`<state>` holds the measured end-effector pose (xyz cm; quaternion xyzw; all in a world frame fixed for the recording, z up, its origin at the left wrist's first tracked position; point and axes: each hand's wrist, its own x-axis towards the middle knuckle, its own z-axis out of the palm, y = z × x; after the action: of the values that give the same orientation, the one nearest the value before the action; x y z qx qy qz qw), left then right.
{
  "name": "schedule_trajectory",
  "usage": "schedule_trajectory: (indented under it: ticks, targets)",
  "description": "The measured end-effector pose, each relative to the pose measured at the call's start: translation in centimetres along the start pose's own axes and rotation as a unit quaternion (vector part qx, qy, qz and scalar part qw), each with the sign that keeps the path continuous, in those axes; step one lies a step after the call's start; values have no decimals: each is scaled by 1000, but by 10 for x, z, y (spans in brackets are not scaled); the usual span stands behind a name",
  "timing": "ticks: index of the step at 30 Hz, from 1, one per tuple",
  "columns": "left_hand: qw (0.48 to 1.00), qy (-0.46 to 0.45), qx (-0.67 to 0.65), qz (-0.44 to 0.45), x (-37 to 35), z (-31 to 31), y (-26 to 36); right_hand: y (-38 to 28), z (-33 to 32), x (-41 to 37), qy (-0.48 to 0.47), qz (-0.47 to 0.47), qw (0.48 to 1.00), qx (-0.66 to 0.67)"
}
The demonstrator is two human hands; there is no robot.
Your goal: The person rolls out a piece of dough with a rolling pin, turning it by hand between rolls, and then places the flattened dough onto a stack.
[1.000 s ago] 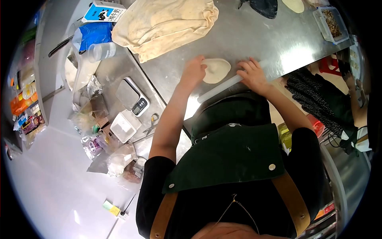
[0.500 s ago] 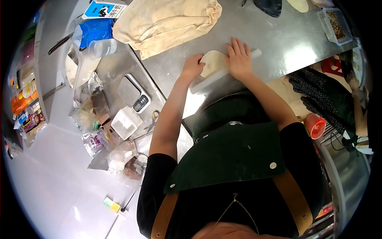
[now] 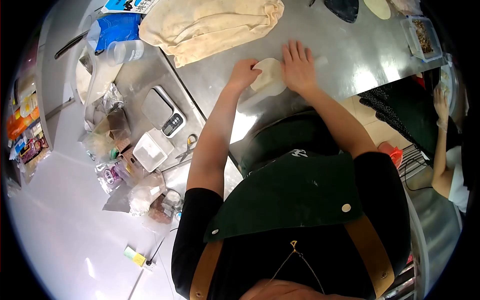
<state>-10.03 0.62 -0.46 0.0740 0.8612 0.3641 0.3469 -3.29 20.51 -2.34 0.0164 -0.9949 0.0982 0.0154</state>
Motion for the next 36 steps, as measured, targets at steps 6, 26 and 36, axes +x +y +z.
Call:
schedule_trajectory:
  ticks: [6, 26, 36]
  targets:
    - [991, 33, 120, 41, 10, 10, 5, -5, 21, 24, 65, -15, 995, 78]
    - [982, 34, 183, -17, -38, 14, 24, 58, -39, -40, -19, -241, 961, 132]
    - [998, 47, 1, -31, -24, 10, 0, 10, 6, -25, 84, -39, 993, 79]
